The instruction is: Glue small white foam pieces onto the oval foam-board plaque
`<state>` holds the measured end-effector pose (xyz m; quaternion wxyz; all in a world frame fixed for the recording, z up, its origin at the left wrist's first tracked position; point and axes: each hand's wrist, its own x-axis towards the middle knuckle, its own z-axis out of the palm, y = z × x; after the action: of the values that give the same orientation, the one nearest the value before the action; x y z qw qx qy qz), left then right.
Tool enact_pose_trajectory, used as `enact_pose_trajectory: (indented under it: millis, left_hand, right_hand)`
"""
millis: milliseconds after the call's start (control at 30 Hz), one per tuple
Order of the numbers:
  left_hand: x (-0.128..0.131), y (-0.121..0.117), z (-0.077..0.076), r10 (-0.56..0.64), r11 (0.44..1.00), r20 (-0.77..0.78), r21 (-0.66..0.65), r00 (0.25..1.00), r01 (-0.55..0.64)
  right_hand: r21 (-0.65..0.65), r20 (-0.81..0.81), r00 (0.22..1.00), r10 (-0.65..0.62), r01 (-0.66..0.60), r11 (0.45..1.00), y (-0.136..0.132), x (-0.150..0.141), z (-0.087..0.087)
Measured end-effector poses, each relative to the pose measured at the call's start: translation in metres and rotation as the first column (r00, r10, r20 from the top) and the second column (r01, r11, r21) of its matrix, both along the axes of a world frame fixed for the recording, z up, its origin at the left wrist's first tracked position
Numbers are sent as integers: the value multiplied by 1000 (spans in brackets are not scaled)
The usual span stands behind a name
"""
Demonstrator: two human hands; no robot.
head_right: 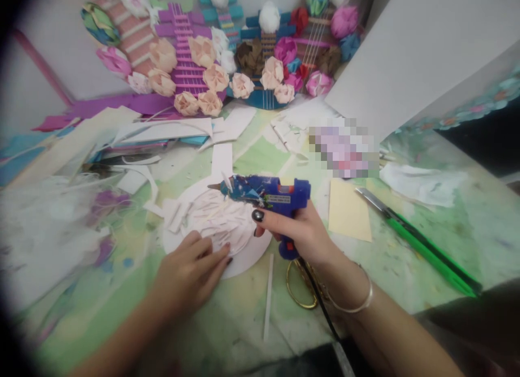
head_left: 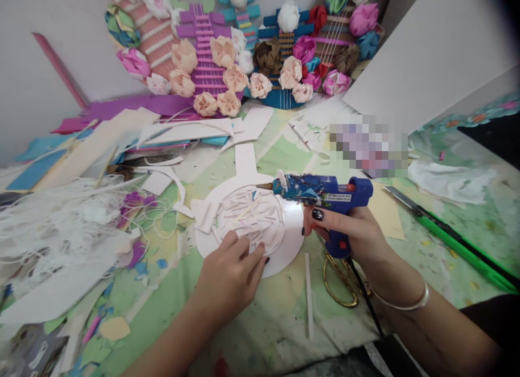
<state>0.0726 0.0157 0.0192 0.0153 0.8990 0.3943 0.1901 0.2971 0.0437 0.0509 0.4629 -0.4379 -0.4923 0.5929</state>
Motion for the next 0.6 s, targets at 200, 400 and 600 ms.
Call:
enact_pose_trajectory:
  millis: [200, 400, 600]
  left_hand:
    - [-3, -3, -10, -4, 1000, 90, -3, 996, 4]
    - [-2, -4, -11, 8, 1000, 361, -22, 933, 0]
    - [-40, 21, 12, 355, 931, 386, -58, 851, -361]
  right_hand:
    - [21, 8, 1000, -22, 22, 1000, 4, -3, 2]
    - [21, 2, 1000, -24, 24, 1000, 5, -2, 1]
    - [3, 29, 999, -31, 31, 1000, 5, -2, -3]
